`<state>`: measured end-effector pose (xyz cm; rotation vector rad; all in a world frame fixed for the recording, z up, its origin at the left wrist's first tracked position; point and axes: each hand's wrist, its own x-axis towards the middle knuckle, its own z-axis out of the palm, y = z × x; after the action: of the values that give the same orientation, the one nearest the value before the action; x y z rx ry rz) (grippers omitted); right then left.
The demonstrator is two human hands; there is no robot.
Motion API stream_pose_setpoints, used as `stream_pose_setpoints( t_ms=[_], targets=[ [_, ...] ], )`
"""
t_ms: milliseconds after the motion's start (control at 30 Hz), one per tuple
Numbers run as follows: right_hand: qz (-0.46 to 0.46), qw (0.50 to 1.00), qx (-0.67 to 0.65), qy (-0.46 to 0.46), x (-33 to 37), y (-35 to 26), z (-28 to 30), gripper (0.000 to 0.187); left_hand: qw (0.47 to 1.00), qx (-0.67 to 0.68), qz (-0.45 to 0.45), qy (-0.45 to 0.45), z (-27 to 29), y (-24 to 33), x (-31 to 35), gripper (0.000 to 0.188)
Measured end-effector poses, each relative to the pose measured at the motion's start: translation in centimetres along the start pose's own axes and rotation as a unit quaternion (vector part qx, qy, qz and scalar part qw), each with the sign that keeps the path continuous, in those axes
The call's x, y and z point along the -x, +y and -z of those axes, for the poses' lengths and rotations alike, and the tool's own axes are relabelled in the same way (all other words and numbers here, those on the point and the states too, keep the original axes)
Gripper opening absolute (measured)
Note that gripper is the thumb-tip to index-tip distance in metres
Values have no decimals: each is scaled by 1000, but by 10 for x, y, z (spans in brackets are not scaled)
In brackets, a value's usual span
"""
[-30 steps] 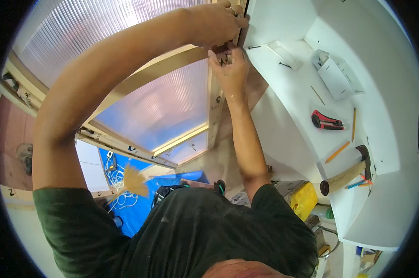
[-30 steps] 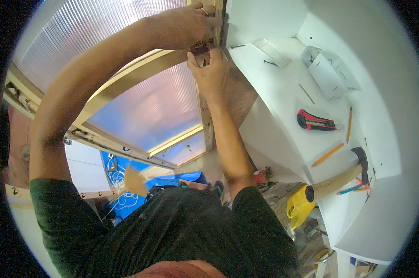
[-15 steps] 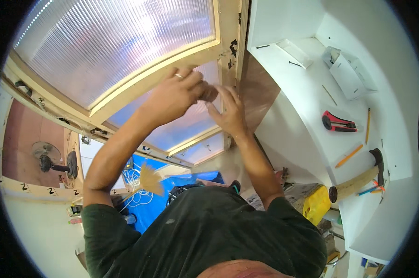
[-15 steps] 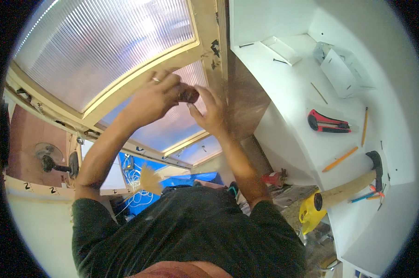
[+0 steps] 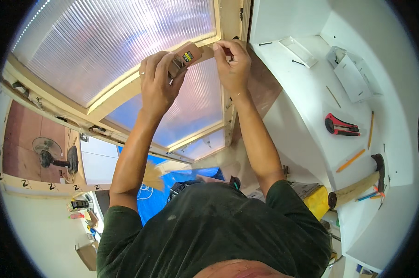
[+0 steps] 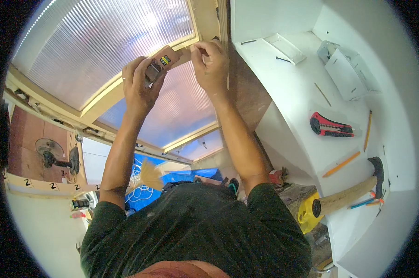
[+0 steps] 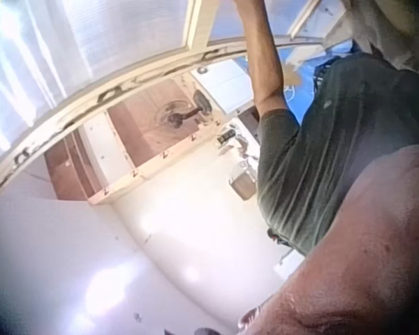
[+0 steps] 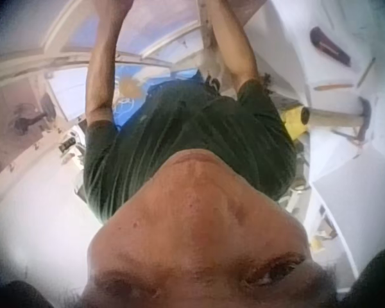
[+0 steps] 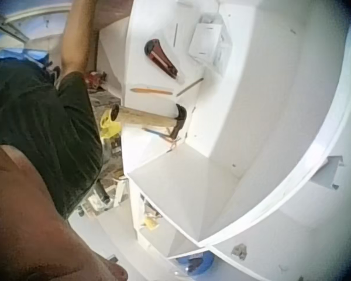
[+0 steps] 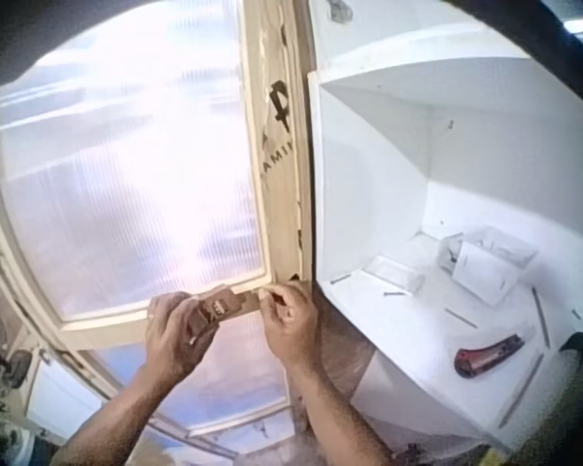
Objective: The person sands the wooden edges of a door frame with a small sanding block, working along the inner and outer surfaces of the frame.
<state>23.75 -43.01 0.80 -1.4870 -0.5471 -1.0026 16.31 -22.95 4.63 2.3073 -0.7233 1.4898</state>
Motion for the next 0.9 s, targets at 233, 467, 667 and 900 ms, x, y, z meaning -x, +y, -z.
stream_pose_setpoints(
  t_ms=[233,467,667,900],
  targets=[
    [24,1000,0,11,13,-15,2,52,997,-32,-31,-55,-13,6,-12,53],
    [7,1000,11,15,6,-2,5,60,997,-28,-45,-48,-52,17,-25,46],
    [-54,994,-89,23,40,29,36,31,986,71,-141,-60,-60,21,-3,42],
    [9,996,-13,-90,24,-27,19,14,991,112,-3,-79,1,41,80,55]
  ],
)
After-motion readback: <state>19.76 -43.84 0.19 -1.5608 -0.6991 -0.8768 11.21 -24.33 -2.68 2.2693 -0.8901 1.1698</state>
